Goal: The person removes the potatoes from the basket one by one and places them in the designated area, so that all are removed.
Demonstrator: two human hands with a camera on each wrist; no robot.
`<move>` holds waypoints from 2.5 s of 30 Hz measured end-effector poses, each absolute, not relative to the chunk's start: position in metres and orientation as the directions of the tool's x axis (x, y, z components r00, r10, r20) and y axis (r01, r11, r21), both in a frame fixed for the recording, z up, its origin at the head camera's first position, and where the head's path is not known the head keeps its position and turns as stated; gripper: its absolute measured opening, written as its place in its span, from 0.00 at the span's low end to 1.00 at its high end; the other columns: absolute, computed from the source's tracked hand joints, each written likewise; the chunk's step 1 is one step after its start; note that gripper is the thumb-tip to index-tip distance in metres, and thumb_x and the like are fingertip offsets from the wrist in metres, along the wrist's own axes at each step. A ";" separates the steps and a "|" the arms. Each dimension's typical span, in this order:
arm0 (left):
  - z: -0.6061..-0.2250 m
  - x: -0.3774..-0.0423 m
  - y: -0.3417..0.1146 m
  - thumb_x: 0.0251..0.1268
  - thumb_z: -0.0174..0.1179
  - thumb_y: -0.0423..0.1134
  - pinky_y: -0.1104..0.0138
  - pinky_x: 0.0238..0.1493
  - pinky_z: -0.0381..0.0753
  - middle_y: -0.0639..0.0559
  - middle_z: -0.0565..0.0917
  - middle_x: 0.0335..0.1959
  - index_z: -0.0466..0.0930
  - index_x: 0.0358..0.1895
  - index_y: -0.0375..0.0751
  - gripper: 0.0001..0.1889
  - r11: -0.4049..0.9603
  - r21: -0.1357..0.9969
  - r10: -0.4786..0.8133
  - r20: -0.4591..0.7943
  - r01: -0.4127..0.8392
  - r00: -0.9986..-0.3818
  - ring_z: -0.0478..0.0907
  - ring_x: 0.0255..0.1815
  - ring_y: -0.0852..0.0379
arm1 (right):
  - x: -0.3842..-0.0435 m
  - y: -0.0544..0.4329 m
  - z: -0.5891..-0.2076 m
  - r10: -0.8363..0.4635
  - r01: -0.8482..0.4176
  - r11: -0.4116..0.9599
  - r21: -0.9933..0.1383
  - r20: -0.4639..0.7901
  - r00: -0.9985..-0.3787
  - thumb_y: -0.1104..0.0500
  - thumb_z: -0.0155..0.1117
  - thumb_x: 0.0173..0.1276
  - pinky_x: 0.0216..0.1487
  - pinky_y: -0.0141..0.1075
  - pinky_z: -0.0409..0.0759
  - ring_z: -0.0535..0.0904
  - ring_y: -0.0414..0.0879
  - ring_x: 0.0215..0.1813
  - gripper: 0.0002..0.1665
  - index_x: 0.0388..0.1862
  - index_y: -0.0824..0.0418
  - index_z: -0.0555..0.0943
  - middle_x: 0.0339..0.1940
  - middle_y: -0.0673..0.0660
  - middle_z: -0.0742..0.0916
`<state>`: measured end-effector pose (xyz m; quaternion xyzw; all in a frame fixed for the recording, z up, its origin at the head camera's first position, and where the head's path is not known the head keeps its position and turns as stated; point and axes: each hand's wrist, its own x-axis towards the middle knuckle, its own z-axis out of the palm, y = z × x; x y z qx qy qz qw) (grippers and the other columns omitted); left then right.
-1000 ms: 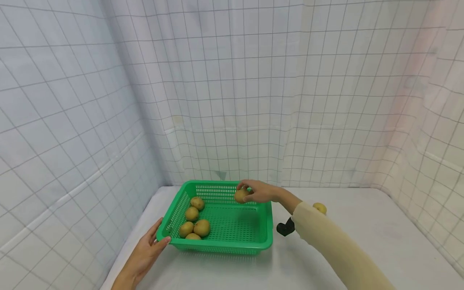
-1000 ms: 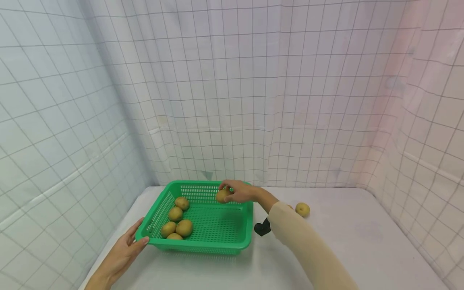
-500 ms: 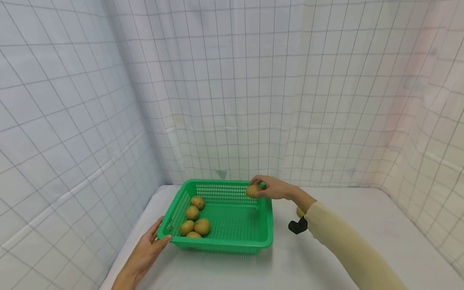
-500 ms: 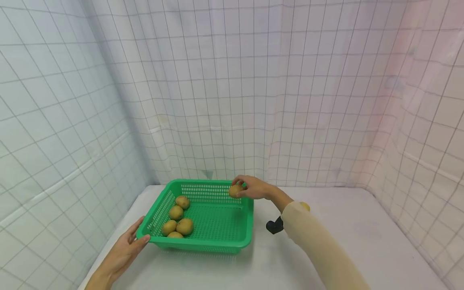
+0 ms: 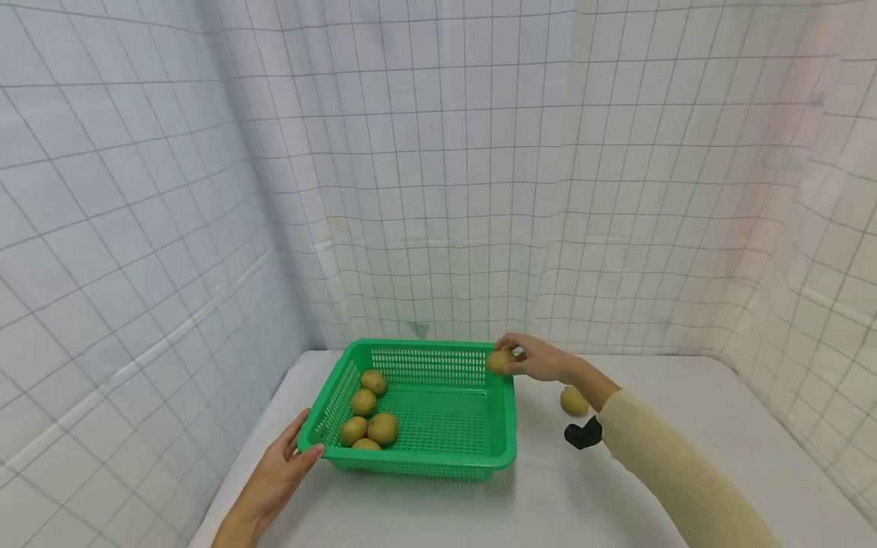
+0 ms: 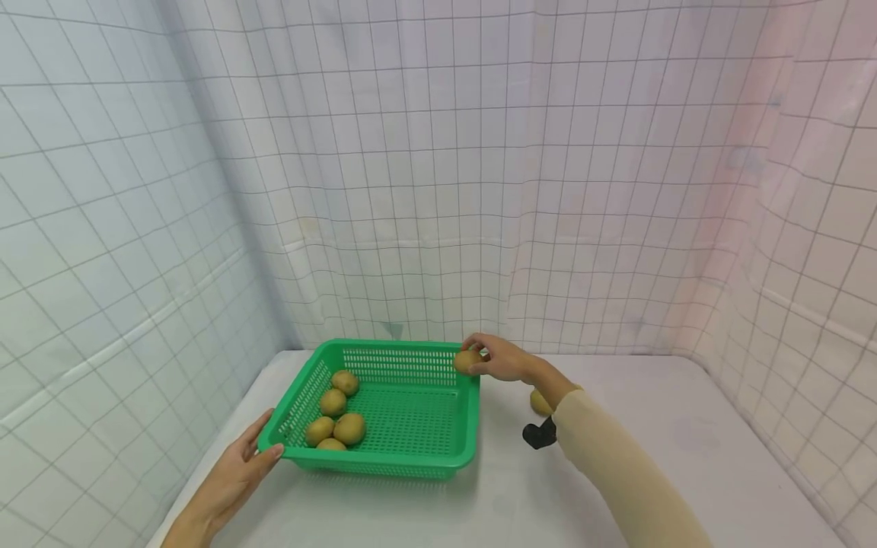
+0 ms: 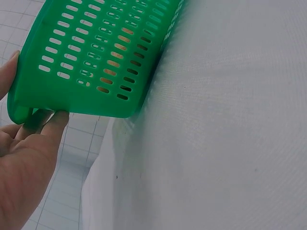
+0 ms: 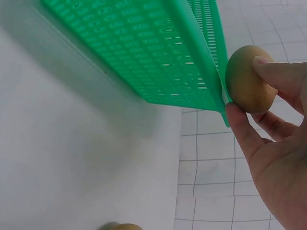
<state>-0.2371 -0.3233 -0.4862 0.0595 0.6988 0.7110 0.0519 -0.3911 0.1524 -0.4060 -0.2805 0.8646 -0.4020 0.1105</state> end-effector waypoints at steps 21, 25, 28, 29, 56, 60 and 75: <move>-0.484 -0.241 -0.316 0.81 0.56 0.33 0.79 0.61 0.70 0.39 0.35 0.84 0.31 0.84 0.37 0.45 -0.026 0.999 0.166 0.031 0.028 -0.986 0.38 0.82 0.38 | -0.388 0.217 -0.412 -0.512 -0.363 0.537 -0.761 0.048 -0.858 0.60 0.66 0.76 0.65 0.58 0.76 0.74 0.65 0.66 0.23 0.66 0.62 0.74 0.65 0.64 0.77; -0.484 -0.241 -0.318 0.81 0.55 0.33 0.79 0.61 0.70 0.39 0.35 0.84 0.31 0.84 0.38 0.45 -0.016 0.999 0.166 0.030 0.027 -0.986 0.37 0.82 0.38 | -0.387 0.226 -0.417 -0.503 -0.343 0.537 -0.771 0.035 -0.864 0.60 0.66 0.76 0.66 0.59 0.74 0.73 0.67 0.68 0.23 0.67 0.62 0.74 0.66 0.65 0.76; -0.484 -0.239 -0.320 0.81 0.56 0.34 0.79 0.60 0.69 0.39 0.35 0.84 0.30 0.84 0.38 0.45 0.002 1.000 0.165 0.018 0.019 -0.986 0.37 0.82 0.38 | -0.386 0.233 -0.421 -0.499 -0.342 0.548 -0.764 0.030 -0.866 0.59 0.66 0.76 0.65 0.60 0.74 0.73 0.67 0.67 0.23 0.67 0.62 0.75 0.66 0.66 0.76; -0.484 -0.239 -0.321 0.81 0.56 0.34 0.80 0.60 0.69 0.39 0.34 0.84 0.29 0.84 0.38 0.46 0.007 1.000 0.163 0.014 0.015 -0.986 0.37 0.82 0.38 | -0.385 0.235 -0.422 -0.491 -0.336 0.551 -0.764 0.029 -0.871 0.58 0.67 0.76 0.65 0.60 0.74 0.73 0.66 0.67 0.23 0.67 0.61 0.75 0.66 0.65 0.76; -0.485 -0.238 -0.321 0.81 0.55 0.33 0.79 0.61 0.71 0.38 0.35 0.84 0.31 0.84 0.38 0.44 -0.017 0.999 0.170 0.037 0.035 -0.985 0.38 0.82 0.37 | -0.374 0.305 -0.454 -0.254 -0.208 0.624 -0.753 0.056 -0.966 0.60 0.66 0.76 0.61 0.60 0.77 0.72 0.72 0.65 0.27 0.68 0.68 0.71 0.65 0.73 0.73; -0.485 -0.237 -0.322 0.81 0.55 0.33 0.79 0.61 0.71 0.38 0.36 0.84 0.31 0.84 0.37 0.44 -0.019 0.999 0.167 0.039 0.036 -0.985 0.38 0.82 0.37 | -0.371 0.311 -0.459 -0.230 -0.184 0.626 -0.758 0.046 -0.972 0.59 0.66 0.76 0.62 0.61 0.76 0.71 0.73 0.66 0.28 0.69 0.68 0.70 0.66 0.74 0.72; -0.486 -0.239 -0.323 0.82 0.55 0.33 0.78 0.62 0.70 0.40 0.35 0.84 0.29 0.84 0.39 0.45 -0.024 0.999 0.185 0.037 0.033 -0.982 0.37 0.82 0.38 | -0.359 0.347 -0.474 -0.144 -0.133 0.632 -0.764 0.053 -0.988 0.58 0.66 0.76 0.61 0.63 0.76 0.68 0.76 0.66 0.30 0.68 0.72 0.68 0.67 0.79 0.70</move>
